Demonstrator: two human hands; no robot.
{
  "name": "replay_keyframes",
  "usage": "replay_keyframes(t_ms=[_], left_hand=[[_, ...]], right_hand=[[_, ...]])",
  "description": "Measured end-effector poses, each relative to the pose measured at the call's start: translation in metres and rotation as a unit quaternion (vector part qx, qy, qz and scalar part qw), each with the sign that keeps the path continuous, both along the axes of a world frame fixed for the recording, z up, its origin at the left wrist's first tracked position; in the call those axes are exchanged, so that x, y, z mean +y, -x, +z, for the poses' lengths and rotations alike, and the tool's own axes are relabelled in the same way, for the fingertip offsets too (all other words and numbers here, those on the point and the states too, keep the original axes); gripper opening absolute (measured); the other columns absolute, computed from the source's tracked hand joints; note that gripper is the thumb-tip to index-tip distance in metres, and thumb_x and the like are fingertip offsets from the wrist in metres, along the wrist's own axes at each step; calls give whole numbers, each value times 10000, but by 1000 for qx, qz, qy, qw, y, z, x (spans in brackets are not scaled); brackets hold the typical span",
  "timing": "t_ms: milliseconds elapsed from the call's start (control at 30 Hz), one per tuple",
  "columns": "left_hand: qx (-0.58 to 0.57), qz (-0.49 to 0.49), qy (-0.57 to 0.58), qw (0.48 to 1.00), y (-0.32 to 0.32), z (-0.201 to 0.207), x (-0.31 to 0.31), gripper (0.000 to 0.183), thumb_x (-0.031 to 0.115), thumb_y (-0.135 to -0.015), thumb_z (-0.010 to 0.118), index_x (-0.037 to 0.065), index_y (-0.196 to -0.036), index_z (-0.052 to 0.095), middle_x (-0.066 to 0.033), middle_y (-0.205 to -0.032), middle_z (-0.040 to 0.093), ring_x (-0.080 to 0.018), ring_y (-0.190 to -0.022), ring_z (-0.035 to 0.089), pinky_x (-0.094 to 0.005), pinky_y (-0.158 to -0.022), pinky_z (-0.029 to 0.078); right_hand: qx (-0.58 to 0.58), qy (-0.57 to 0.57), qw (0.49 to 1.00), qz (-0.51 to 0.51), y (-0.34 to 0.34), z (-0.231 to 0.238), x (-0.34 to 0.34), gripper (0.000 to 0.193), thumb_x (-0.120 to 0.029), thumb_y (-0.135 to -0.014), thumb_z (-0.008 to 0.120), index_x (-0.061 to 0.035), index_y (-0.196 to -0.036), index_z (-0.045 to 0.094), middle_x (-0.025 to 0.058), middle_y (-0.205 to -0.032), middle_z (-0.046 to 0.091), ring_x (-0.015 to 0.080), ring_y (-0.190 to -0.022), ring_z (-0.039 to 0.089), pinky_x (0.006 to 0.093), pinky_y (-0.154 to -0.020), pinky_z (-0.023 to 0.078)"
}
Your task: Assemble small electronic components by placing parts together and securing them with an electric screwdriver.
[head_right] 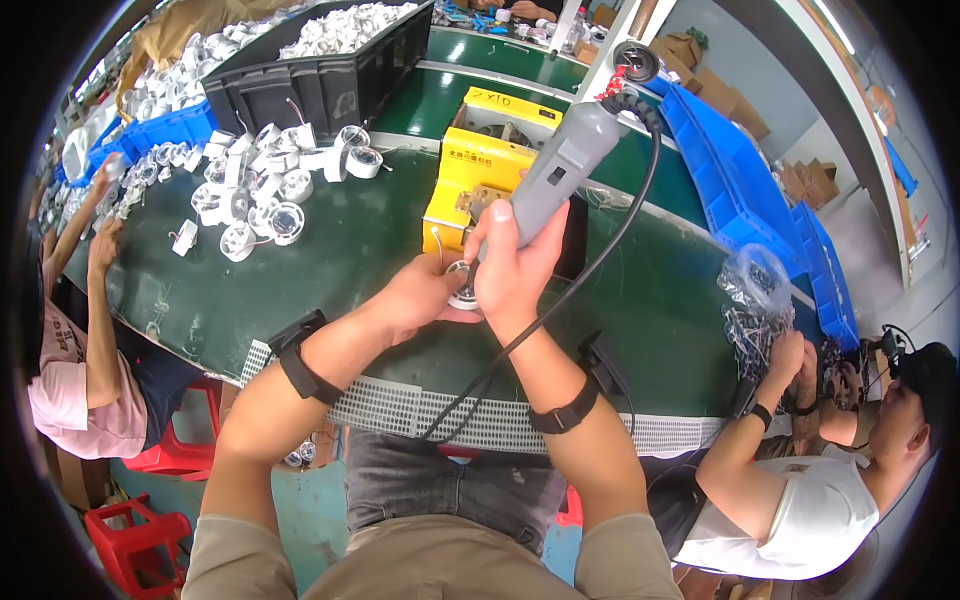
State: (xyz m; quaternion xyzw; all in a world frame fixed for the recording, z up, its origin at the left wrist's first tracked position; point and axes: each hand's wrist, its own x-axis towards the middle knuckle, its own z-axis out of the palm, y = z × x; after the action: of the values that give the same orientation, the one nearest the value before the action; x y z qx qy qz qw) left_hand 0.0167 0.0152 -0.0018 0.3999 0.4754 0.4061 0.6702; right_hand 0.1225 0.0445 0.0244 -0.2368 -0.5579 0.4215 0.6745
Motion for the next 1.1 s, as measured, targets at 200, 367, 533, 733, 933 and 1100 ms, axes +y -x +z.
replay_keyframes(t_ms=[200, 367, 533, 733, 933, 1100], left_hand=[[2, 20, -19, 1000, -1, -2, -1, 281, 57, -980, 382, -93, -1197, 481, -157, -1128, 568, -227, -951, 638, -339, -788, 604], [-21, 6, -29, 999, 0, -6, 2, 316, 70, -988, 381, -92, -1252, 444, -171, -1156, 555, -261, -1005, 626, -366, -815, 599], [26, -2, -33, 999, -3, -1, 2, 353, 104, -986, 370, -45, -1296, 449, -136, -1147, 594, -224, -1030, 621, -366, -862, 553], [48, -1, -25, 999, 5, 9, -4, 394, 171, -939, 488, -4, -1290, 458, -86, -1028, 628, -146, -765, 650, -252, -542, 539], [366, -75, -110, 921, 68, 18, 21, 237, 104, -867, 500, -48, -1005, 618, -85, -707, 639, -143, -495, 600, -238, -403, 469], [647, 362, -270, 614, 185, -39, 58, 697, 208, -756, 711, -2, -1355, 422, -289, -1223, 521, -426, -1141, 509, -456, -985, 401]], right_hand=[[-3, -7, 999, 31, 2, -6, -2, 389, -209, -965, 479, -21, -1272, 332, 80, -664, 507, 137, -491, 496, 265, -475, 430], [-24, -42, 998, 35, 5, -9, 2, 397, -167, -949, 522, -15, -1266, 338, 50, -675, 510, 103, -494, 478, 234, -474, 412], [-132, -17, 990, -50, -5, -28, 11, 603, -283, -839, 668, 38, -1282, 415, 194, -1116, 539, 325, -1008, 554, 401, -898, 446], [-69, -80, 993, -54, 3, -6, -10, 580, -200, -811, 702, -15, -1275, 406, 163, -977, 624, 270, -890, 640, 360, -783, 484], [-83, -146, 977, -133, -23, -3, -2, 577, -200, -803, 717, -29, -1266, 419, 184, -939, 641, 340, -840, 667, 377, -719, 508], [-98, -104, 980, -137, -17, -13, 10, 568, -234, -819, 709, -65, -1274, 416, 193, -940, 640, 356, -845, 665, 393, -718, 514]])
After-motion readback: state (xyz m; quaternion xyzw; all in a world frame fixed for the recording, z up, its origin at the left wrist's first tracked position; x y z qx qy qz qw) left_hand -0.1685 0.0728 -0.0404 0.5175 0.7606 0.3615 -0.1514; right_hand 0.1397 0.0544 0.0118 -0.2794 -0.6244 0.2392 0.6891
